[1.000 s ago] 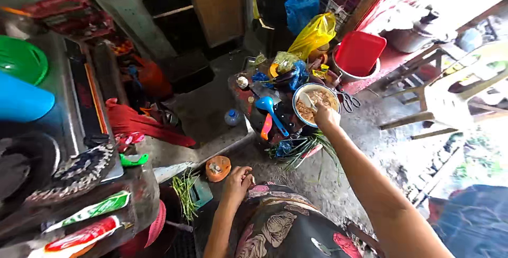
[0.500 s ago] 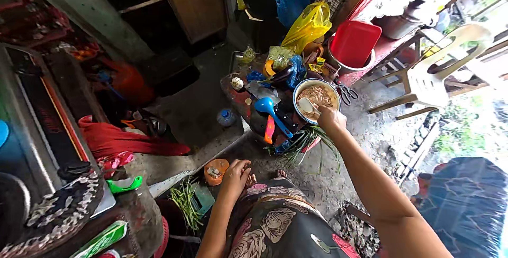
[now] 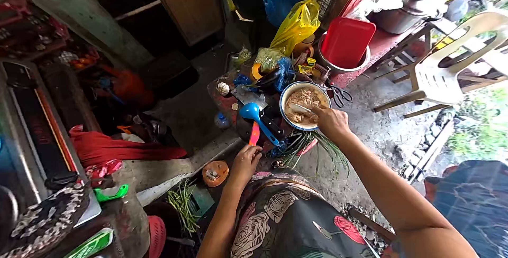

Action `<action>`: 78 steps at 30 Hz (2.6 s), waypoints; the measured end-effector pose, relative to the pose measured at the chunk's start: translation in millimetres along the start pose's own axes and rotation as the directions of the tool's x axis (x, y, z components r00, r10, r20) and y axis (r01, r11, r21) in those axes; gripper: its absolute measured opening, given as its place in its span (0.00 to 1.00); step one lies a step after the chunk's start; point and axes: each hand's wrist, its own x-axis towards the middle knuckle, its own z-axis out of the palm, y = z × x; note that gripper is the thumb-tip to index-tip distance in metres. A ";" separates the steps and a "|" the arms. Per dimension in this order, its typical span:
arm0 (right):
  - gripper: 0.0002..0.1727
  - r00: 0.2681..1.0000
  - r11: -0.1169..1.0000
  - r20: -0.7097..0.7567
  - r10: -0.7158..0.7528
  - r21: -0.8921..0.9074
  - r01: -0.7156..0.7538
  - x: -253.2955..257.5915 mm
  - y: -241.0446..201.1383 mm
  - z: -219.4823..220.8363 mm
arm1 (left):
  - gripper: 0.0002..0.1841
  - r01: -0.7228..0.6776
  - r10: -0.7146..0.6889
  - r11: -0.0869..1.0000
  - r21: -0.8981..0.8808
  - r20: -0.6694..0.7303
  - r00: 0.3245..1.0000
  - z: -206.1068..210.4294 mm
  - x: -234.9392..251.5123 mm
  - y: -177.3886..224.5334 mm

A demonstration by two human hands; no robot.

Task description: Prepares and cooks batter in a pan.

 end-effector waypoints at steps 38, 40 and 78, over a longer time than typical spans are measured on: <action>0.19 0.977 0.982 0.105 -0.188 -0.013 0.191 -1.7 26.0 6.2 | 0.12 -0.076 0.078 0.997 0.019 -0.133 0.988 27.5 40.2 48.9; 0.20 0.988 0.989 0.050 -0.147 -0.011 0.147 -4.2 29.0 0.6 | 0.13 -0.086 0.088 0.996 0.025 -0.125 0.988 28.5 43.2 50.1; 0.18 0.965 0.950 0.259 0.044 0.288 -0.120 17.9 47.1 14.9 | 0.13 -0.068 0.071 0.997 0.035 -0.099 0.993 33.7 61.2 64.2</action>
